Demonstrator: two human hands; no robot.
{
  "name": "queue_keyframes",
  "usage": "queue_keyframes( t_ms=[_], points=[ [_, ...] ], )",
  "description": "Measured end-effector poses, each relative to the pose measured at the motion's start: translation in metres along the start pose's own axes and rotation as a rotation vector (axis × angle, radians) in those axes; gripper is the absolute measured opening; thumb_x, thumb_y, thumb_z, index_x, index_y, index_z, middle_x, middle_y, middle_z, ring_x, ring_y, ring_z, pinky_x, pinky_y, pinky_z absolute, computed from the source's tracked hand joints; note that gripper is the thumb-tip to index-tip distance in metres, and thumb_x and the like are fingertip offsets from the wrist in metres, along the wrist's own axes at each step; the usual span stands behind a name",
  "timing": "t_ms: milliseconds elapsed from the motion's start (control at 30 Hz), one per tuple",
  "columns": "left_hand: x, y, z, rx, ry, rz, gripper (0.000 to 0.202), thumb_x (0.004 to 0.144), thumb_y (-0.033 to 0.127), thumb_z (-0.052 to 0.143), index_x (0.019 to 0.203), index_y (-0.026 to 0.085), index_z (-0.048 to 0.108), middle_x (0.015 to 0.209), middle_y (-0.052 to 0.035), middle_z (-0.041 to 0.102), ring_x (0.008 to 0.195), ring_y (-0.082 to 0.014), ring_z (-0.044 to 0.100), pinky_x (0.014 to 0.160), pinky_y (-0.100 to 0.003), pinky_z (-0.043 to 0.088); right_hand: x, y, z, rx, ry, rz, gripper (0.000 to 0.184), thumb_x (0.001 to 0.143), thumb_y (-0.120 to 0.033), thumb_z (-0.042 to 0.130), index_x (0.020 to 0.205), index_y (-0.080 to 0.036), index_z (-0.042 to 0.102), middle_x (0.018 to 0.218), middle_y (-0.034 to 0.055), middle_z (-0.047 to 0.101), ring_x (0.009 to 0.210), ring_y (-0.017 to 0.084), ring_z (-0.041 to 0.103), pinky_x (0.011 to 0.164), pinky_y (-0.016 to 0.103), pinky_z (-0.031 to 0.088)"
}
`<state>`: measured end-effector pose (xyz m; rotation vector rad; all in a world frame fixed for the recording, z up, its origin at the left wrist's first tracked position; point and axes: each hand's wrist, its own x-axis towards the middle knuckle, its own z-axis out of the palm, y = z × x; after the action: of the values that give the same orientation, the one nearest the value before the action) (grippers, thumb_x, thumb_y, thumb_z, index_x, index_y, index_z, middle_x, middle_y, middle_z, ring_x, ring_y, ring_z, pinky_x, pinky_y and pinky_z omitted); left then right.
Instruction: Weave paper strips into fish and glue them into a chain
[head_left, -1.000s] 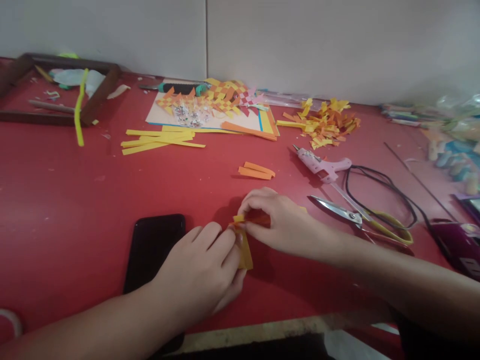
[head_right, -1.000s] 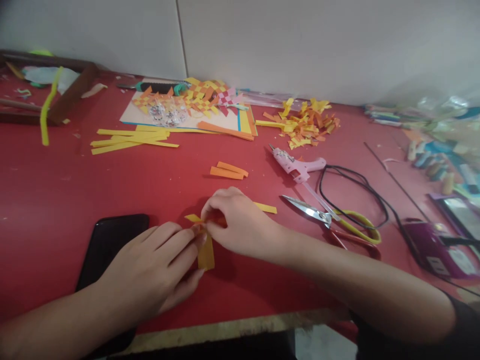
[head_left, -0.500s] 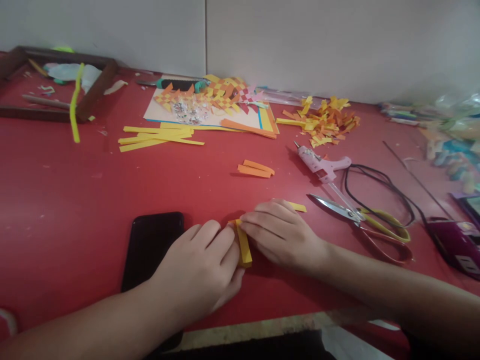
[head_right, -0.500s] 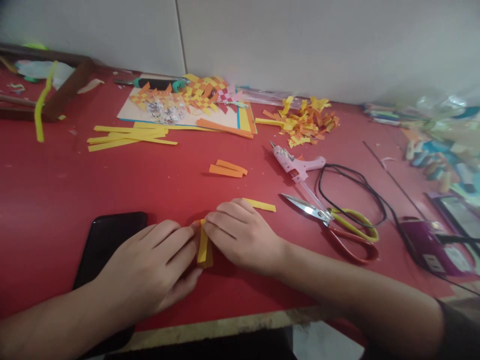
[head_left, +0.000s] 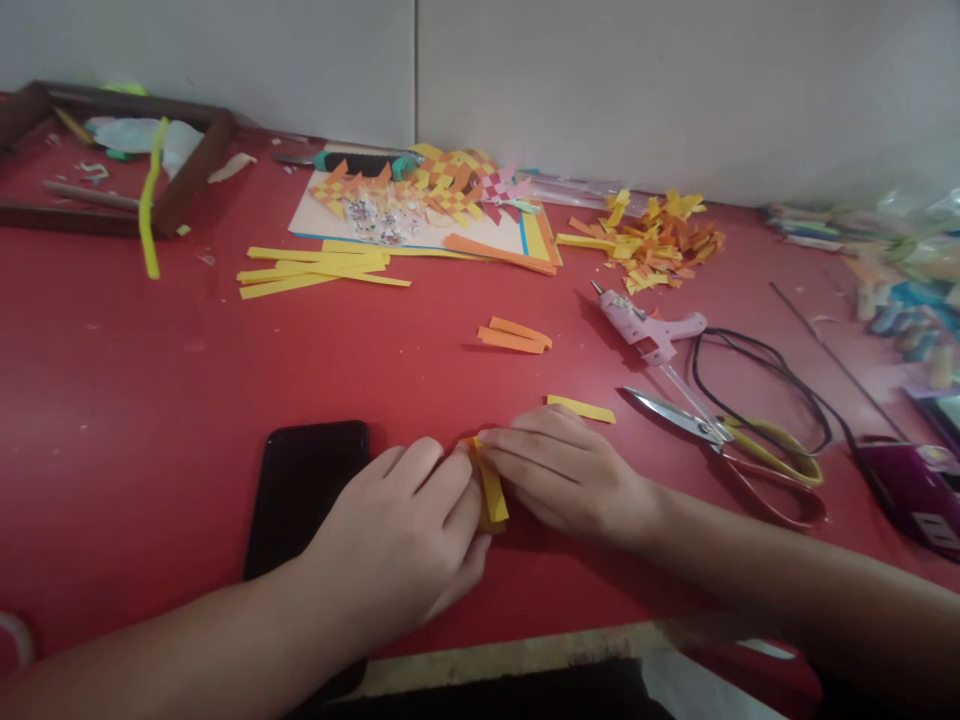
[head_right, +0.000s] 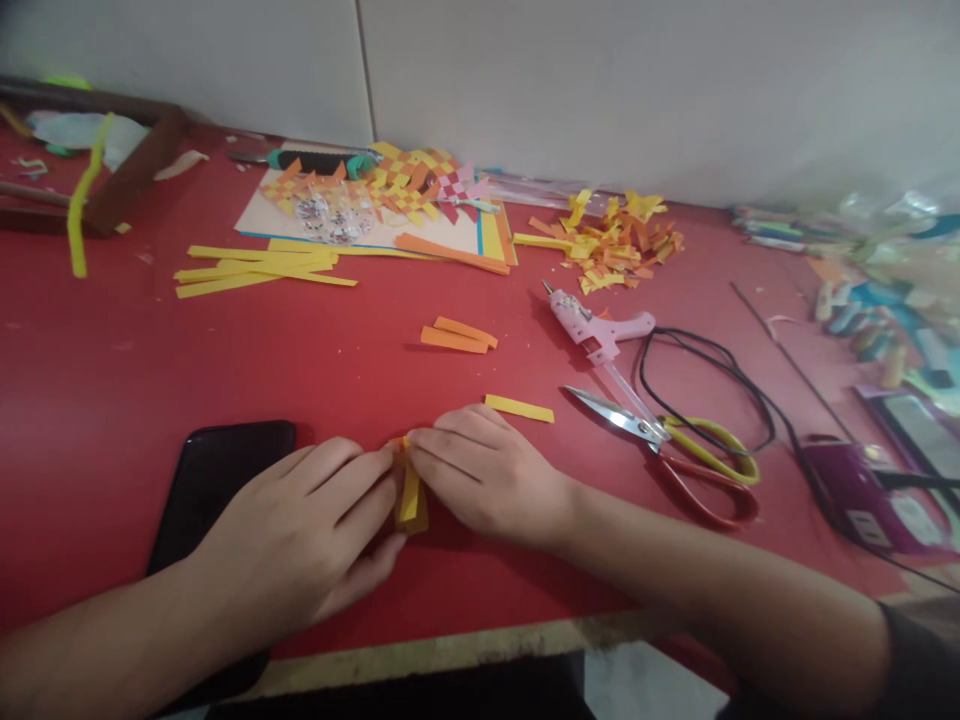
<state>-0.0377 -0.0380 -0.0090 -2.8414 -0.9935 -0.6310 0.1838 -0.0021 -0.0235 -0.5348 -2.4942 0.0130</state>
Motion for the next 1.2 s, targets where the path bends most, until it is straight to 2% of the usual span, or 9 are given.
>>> queue_keyframes(
  t_ms=[167,400,500,933,1200],
  points=[
    [-0.0005,-0.0010,0.0001,0.004,-0.004,0.000,0.028,0.087,0.025,0.057,0.098,0.005,0.074,0.083,-0.0101,0.071,0.068,-0.0246,0.058,0.052,-0.038,0.046,0.0003,-0.0013,0.0001,0.005,-0.003,0.005,0.018,0.094,-0.008,0.054,0.105,-0.006,0.068,0.102,0.0130,0.077,0.092,0.022,0.067,0.078,0.038,0.061],
    [-0.0015,0.0002,0.0017,0.014,-0.002,-0.008,0.028,0.086,0.026,0.058,0.098,0.007,0.074,0.086,-0.0102,0.072,0.068,-0.0242,0.058,0.053,-0.037,0.047,-0.0032,-0.0018,0.0012,0.037,-0.023,-0.011,0.022,0.095,-0.011,0.052,0.110,-0.009,0.067,0.107,0.0115,0.076,0.099,0.021,0.068,0.085,0.041,0.062],
    [-0.0009,-0.0002,0.0019,0.017,-0.001,-0.009,0.027,0.087,0.026,0.058,0.097,0.007,0.074,0.085,-0.0099,0.072,0.068,-0.0242,0.058,0.054,-0.037,0.047,-0.0024,-0.0016,0.0005,0.035,-0.028,-0.019,0.021,0.094,-0.010,0.053,0.109,-0.005,0.067,0.107,0.0133,0.076,0.097,0.022,0.069,0.085,0.042,0.062],
    [-0.0012,0.0004,-0.0032,-0.057,-0.043,-0.015,0.029,0.083,0.022,0.054,0.098,0.007,0.074,0.087,-0.0129,0.071,0.070,-0.0271,0.057,0.052,-0.040,0.048,-0.0007,-0.0013,0.0024,0.016,-0.018,0.007,0.023,0.092,-0.016,0.055,0.109,-0.008,0.068,0.104,0.0121,0.078,0.093,0.025,0.068,0.078,0.042,0.061],
    [-0.0024,-0.0003,-0.0036,-0.056,-0.073,-0.021,0.031,0.082,0.023,0.054,0.099,0.006,0.075,0.093,-0.0155,0.072,0.071,-0.0274,0.056,0.053,-0.040,0.049,0.0036,-0.0014,0.0019,0.089,0.010,0.064,0.020,0.088,-0.013,0.059,0.106,-0.010,0.068,0.100,0.0106,0.078,0.089,0.022,0.067,0.076,0.037,0.061]
  ],
)
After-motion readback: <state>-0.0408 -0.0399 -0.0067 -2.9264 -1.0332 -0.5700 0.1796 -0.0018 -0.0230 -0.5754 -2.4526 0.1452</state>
